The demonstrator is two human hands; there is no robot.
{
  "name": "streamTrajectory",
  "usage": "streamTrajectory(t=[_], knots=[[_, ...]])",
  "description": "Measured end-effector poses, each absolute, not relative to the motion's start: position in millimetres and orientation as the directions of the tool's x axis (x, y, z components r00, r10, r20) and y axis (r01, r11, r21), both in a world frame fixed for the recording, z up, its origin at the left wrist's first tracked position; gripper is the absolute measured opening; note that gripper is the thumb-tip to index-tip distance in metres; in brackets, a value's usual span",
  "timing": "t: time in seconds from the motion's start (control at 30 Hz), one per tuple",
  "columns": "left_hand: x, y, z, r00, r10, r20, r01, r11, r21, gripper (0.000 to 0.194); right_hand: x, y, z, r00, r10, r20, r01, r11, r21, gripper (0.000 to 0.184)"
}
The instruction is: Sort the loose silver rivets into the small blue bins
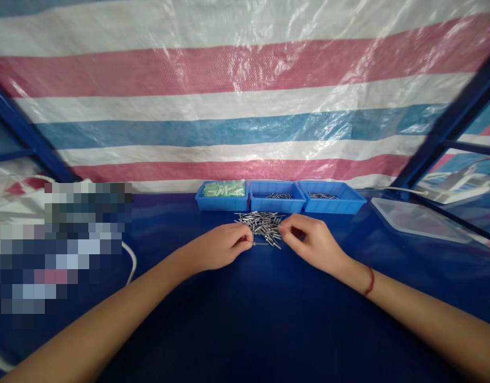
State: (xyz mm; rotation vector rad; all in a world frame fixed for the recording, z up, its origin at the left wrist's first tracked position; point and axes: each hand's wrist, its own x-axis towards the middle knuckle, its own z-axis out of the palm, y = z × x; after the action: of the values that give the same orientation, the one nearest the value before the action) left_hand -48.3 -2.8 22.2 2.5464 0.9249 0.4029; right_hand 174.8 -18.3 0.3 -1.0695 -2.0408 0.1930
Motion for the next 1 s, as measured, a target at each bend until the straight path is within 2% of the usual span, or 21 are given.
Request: streamTrajectory(t=[0.07, 0.13, 0.37, 0.63, 1.0], knots=[[-33.7, -8.6, 8.4, 0.579, 0.759, 0.297, 0.519, -0.625, 0.583, 0.013, 169.9, -23.2, -0.6, -0.363, 0.709, 0.605, 0.548, 0.687, -0.477, 0.011], [-21.8, -14.7, -2.6, 0.517, 0.786, 0.338, 0.466, -0.590, 0.659, 0.017, 166.2, -27.6, -1.2, -0.375, 0.690, 0.619, 0.488, 0.715, -0.501, 0.013], [-16.0, -19.3, -10.4, 0.540, 0.767, 0.346, 0.434, -0.606, 0.667, 0.022, 162.6, -33.0, 0.1, -0.347, 0.734, 0.583, 0.400, 0.678, -0.616, 0.010], [-17.4, -21.1, -4.8, 0.556, 0.773, 0.306, 0.411, -0.575, 0.707, 0.026, 160.7, -33.2, -0.3, -0.313, 0.780, 0.541, 0.387, 0.625, -0.677, 0.015], [-16.8, -20.9, -6.5, 0.504, 0.792, 0.346, 0.418, -0.574, 0.704, 0.015, 160.9, -32.4, -2.1, -0.267, 0.812, 0.519, 0.378, 0.583, -0.719, 0.013]])
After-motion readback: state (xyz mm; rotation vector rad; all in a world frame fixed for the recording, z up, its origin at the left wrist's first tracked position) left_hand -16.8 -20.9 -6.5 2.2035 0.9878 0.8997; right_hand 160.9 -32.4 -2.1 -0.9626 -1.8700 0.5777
